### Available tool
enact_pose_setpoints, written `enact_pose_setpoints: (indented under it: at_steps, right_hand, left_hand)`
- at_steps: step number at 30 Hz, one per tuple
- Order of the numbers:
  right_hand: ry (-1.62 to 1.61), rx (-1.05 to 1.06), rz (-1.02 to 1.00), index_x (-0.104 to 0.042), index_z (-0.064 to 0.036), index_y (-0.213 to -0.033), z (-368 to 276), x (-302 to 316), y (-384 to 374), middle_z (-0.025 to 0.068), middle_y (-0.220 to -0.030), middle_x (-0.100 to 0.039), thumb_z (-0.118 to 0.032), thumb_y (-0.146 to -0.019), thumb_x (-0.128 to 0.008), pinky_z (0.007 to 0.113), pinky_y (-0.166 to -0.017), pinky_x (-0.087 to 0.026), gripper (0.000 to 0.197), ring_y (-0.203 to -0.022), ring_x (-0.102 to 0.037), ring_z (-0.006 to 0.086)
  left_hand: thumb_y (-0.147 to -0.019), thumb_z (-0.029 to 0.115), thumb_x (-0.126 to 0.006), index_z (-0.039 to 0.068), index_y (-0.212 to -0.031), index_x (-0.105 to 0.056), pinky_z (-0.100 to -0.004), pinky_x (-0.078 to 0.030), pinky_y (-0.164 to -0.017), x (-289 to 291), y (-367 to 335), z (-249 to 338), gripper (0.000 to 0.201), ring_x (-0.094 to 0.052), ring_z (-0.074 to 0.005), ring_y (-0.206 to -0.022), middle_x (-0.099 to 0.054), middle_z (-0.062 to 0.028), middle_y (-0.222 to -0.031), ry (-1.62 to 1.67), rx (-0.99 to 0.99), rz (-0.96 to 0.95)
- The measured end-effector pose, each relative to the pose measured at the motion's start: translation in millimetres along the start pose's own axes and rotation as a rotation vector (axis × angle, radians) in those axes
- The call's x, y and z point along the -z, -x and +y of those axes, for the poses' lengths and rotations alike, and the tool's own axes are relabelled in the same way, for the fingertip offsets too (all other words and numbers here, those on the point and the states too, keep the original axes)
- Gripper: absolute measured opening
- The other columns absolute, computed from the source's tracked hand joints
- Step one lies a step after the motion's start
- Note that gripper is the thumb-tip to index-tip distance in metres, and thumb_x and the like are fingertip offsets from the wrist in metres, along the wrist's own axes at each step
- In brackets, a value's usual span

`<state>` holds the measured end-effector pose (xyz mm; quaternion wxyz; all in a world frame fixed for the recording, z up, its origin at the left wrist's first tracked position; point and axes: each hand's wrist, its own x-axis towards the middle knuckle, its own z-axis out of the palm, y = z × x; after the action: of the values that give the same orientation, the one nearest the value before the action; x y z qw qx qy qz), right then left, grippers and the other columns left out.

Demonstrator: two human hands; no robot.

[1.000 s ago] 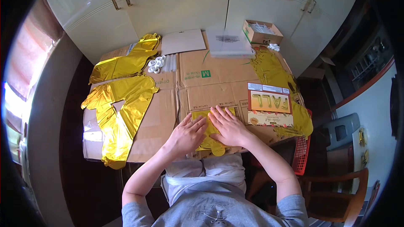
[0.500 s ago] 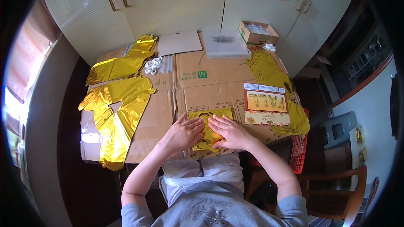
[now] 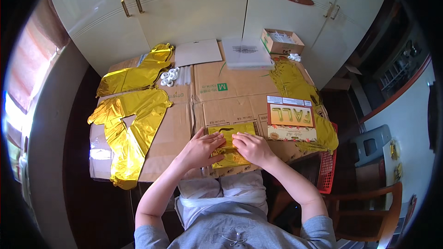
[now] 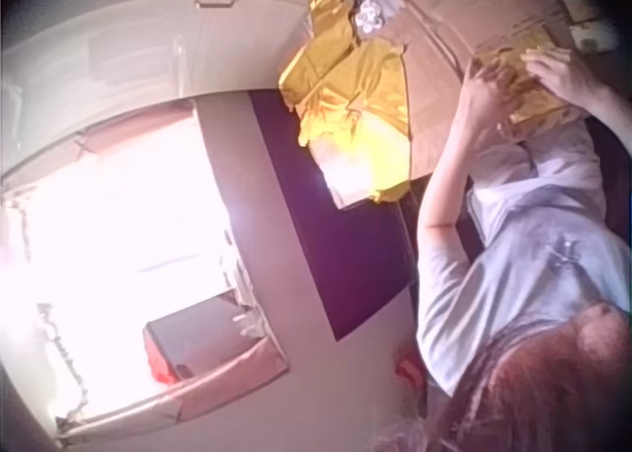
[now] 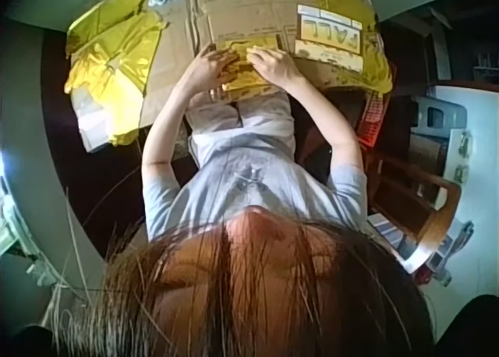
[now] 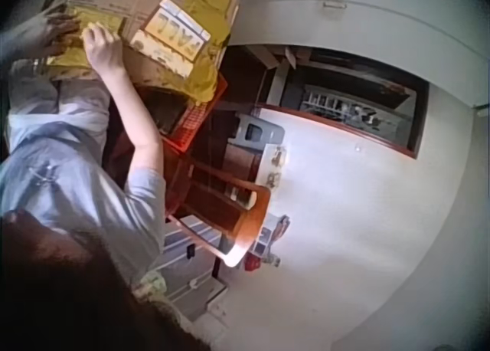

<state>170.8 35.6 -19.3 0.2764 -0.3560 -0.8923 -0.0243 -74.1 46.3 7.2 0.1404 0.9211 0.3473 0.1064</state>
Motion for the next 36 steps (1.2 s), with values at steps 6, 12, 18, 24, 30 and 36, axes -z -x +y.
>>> enact_pose_setpoints:
  at_steps: [6,12,18,24,30,36]
  right_hand:
    - [0.105,0.102,-0.018,-0.065,-0.0077,-0.098,-2.5,1.9,6.3,0.0084,-0.113,-0.069,-0.015,-0.085,-0.061,0.038,-0.085,-0.058,0.016,-0.102,-0.068,0.0277]
    - [0.112,0.114,-0.087,-0.068,-0.0083,-0.107,-10.9,6.2,19.7,0.0077,-0.116,-0.068,-0.018,-0.086,-0.059,0.041,-0.094,-0.053,0.025,-0.110,-0.064,0.0279]
    - [0.070,0.089,-0.130,-0.068,-0.0063,-0.111,-19.9,8.4,25.6,0.0089,-0.118,-0.067,-0.024,-0.089,-0.061,0.043,-0.099,-0.049,0.029,-0.116,-0.061,0.0289]
    - [0.094,0.016,-0.191,-0.067,-0.0056,-0.117,-40.7,17.1,34.8,0.0115,-0.124,-0.065,-0.035,-0.087,-0.065,0.044,-0.105,-0.043,0.042,-0.123,-0.056,0.0308]
    - [0.081,-0.021,-0.204,-0.063,-0.0068,-0.126,-44.1,17.2,42.7,0.0103,-0.133,-0.059,-0.040,-0.088,-0.064,0.045,-0.107,-0.041,0.050,-0.129,-0.050,0.0330]
    - [0.124,0.031,-0.207,-0.062,-0.0087,-0.127,-52.4,23.5,50.2,0.0075,-0.133,-0.060,-0.035,-0.087,-0.063,0.041,-0.107,-0.041,0.048,-0.129,-0.051,0.0298]
  left_hand:
    - [-0.084,0.046,-0.067,0.005,-0.135,-0.052,-0.0544,-0.025,-0.115,1.9,-0.8,3.2,0.067,-0.049,-0.0244,-0.132,-0.056,-0.0136,-0.137,-0.006,0.013,-0.024]
    - [-0.077,0.053,-0.068,0.005,-0.140,-0.047,-0.0564,-0.021,-0.116,3.4,3.4,2.0,0.082,-0.043,-0.0239,-0.137,-0.049,-0.0144,-0.144,-0.054,-0.021,-0.086]
    - [-0.077,0.056,-0.066,0.005,-0.142,-0.044,-0.0580,-0.019,-0.116,0.9,5.7,2.0,0.086,-0.040,-0.0239,-0.139,-0.045,-0.0147,-0.147,-0.041,-0.006,-0.099]
    - [-0.078,0.057,-0.067,0.011,-0.143,-0.045,-0.0616,-0.018,-0.114,0.1,6.7,5.3,0.083,-0.040,-0.0255,-0.139,-0.045,-0.0153,-0.147,-0.061,-0.007,-0.085]
    - [-0.079,0.063,-0.063,0.016,-0.145,-0.044,-0.0664,-0.016,-0.112,3.2,10.7,17.2,0.084,-0.035,-0.0318,-0.142,-0.041,-0.0212,-0.148,-0.149,-0.027,-0.087]
    - [-0.078,0.066,-0.061,0.007,-0.144,-0.043,-0.0650,-0.013,-0.114,-3.4,25.8,38.8,0.090,-0.029,-0.0315,-0.145,-0.035,-0.0224,-0.151,-0.176,-0.010,-0.070]
